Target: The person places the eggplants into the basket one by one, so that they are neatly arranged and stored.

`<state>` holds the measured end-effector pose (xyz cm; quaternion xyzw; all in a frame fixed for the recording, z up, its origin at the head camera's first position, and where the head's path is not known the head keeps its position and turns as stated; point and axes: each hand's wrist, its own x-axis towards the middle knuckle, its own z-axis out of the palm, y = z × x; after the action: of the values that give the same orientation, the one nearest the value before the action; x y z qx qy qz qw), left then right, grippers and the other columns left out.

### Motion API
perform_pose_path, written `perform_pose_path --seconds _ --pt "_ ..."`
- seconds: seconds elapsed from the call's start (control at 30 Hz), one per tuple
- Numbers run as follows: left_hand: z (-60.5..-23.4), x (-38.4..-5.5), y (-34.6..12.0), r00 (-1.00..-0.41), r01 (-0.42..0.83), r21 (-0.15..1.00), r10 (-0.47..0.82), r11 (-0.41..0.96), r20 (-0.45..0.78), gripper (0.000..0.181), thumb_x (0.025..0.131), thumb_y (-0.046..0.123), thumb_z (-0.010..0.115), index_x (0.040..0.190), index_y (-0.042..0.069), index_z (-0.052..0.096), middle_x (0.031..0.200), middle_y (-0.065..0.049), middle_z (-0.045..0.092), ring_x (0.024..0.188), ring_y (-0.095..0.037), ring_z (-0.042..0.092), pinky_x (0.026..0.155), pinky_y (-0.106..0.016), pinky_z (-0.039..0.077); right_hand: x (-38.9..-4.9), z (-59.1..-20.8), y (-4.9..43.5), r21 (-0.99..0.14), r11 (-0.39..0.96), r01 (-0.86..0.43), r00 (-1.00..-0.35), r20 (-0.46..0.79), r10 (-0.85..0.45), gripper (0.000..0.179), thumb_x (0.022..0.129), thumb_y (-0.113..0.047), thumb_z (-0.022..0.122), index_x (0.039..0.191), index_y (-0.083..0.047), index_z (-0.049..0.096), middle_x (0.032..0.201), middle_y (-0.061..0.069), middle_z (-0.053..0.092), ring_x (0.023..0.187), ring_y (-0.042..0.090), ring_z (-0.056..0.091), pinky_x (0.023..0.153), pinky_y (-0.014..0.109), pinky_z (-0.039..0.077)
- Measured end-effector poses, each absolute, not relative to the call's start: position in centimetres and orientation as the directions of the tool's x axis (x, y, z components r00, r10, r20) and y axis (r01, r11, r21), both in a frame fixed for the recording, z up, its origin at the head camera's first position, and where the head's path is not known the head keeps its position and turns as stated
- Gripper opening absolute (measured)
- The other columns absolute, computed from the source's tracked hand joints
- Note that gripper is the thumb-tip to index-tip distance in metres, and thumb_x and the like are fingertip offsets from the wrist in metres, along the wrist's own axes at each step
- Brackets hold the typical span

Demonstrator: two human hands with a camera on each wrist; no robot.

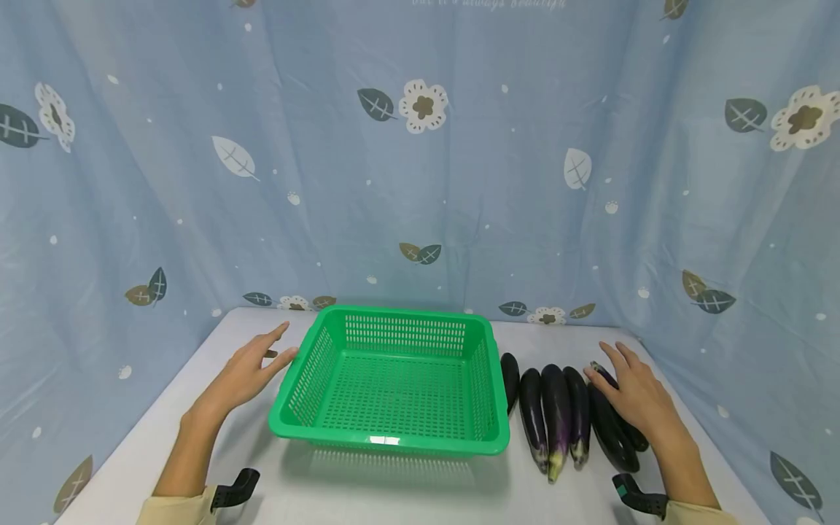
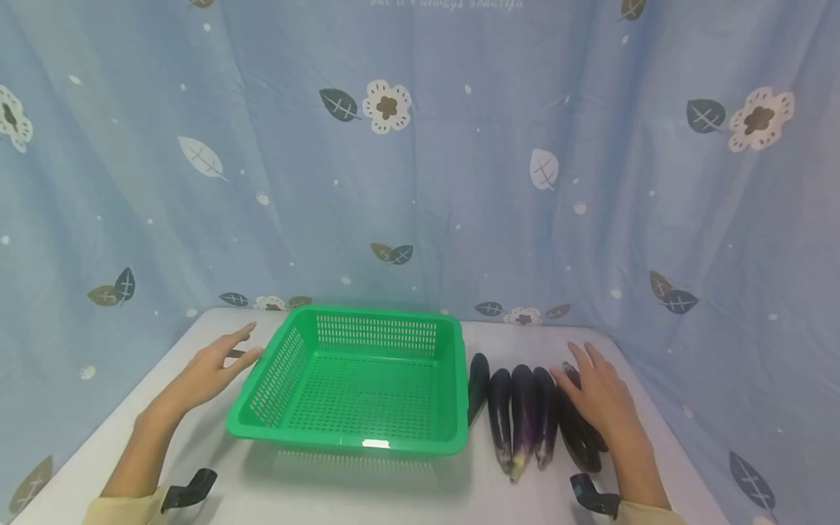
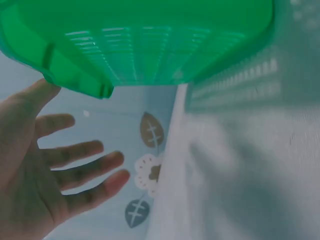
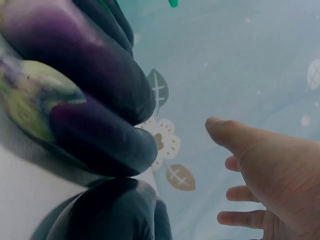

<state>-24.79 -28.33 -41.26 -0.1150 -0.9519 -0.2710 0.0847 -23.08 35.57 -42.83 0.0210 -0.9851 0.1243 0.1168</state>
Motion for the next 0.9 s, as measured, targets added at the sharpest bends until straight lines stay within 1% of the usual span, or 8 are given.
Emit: perform_pose_path --seconds 0.13,0.23,0.33,0.37,0.43,0.63,0.77,0.9 --pt "-41.1 -24.8 -27.7 -0.946 0.315 0.546 0.211 0.776 0.246 0.067 0.101 0.042 0.053 0.154 0.006 0.033 0.147 -0.027 0.044 0.115 -0.043 0.061 0.087 -0.062 0.049 -23.0 -42.9 35.9 -0.238 0.969 -0.061 -0.976 0.218 -0.008 0.078 0.097 -0.055 0.052 0.149 0.0 0.034 0.147 0.039 0.028 0.122 0.064 0.036 0.089 0.075 0.035" --pt "-40.9 -24.8 -27.4 -0.946 0.321 0.585 0.219 0.745 0.24 0.065 0.101 0.04 0.054 0.152 0.006 0.035 0.143 -0.028 0.047 0.111 -0.041 0.063 0.077 -0.048 0.056 -23.1 -43.0 36.2 -0.233 0.971 -0.056 -0.976 0.22 -0.003 0.078 0.096 -0.054 0.054 0.148 0.002 0.036 0.145 0.04 0.03 0.121 0.064 0.037 0.089 0.075 0.035" --pt "-40.9 -24.8 -27.1 -0.948 0.318 0.617 0.221 0.72 0.23 0.064 0.1 0.037 0.056 0.152 0.006 0.036 0.14 -0.03 0.049 0.104 -0.037 0.066 0.065 -0.033 0.058 -23.1 -42.9 36.4 -0.227 0.973 -0.05 -0.977 0.214 -0.001 0.078 0.096 -0.054 0.055 0.146 0.003 0.037 0.143 0.041 0.032 0.12 0.064 0.038 0.089 0.074 0.036" --pt "-41.0 -24.8 -27.2 -0.948 0.318 0.625 0.224 0.713 0.227 0.063 0.1 0.036 0.057 0.152 0.006 0.036 0.139 -0.03 0.05 0.102 -0.035 0.067 0.064 -0.032 0.057 -23.1 -42.9 36.4 -0.222 0.974 -0.047 -0.978 0.208 0.001 0.078 0.096 -0.054 0.056 0.146 0.003 0.038 0.142 0.041 0.033 0.12 0.064 0.039 0.088 0.074 0.037" --pt "-41.2 -24.9 -27.2 -0.949 0.316 0.632 0.228 0.708 0.219 0.063 0.099 0.036 0.058 0.151 0.007 0.037 0.137 -0.03 0.052 0.097 -0.031 0.068 0.063 -0.03 0.057 -23.1 -42.9 36.6 -0.215 0.976 -0.037 -0.982 0.187 0.004 0.078 0.096 -0.054 0.055 0.145 0.003 0.039 0.141 0.041 0.034 0.119 0.062 0.041 0.086 0.072 0.039" --pt "-41.4 -25.0 -27.3 -0.952 0.306 0.647 0.238 0.699 0.193 0.063 0.098 0.038 0.061 0.148 0.006 0.042 0.129 -0.025 0.058 0.083 -0.013 0.066 0.062 -0.034 0.056 -23.2 -43.2 37.0 -0.202 0.979 0.001 -0.993 0.117 0.025 0.08 0.095 -0.057 0.054 0.145 0.003 0.038 0.135 0.041 0.041 0.108 0.059 0.052 0.075 0.067 0.045" --pt "-41.1 -24.9 -27.1 -0.947 0.32 0.654 0.252 0.685 0.199 0.059 0.098 0.035 0.061 0.146 0.004 0.046 0.125 -0.023 0.06 0.083 -0.012 0.065 0.06 -0.035 0.055 -23.0 -42.9 37.3 -0.201 0.98 0.006 -0.995 0.101 0.027 0.082 0.095 -0.058 0.054 0.145 0.005 0.036 0.132 0.043 0.044 0.106 0.059 0.054 0.075 0.066 0.046" --pt "-40.9 -25.0 -26.9 -0.941 0.336 0.655 0.264 0.677 0.21 0.057 0.098 0.033 0.062 0.145 0.003 0.048 0.13 -0.023 0.06 0.086 -0.016 0.066 0.059 -0.031 0.053 -22.8 -42.7 37.6 -0.193 0.981 -0.008 -0.995 0.097 0.011 0.081 0.095 -0.057 0.054 0.143 0.007 0.037 0.128 0.043 0.049 0.108 0.059 0.053 0.078 0.066 0.046"
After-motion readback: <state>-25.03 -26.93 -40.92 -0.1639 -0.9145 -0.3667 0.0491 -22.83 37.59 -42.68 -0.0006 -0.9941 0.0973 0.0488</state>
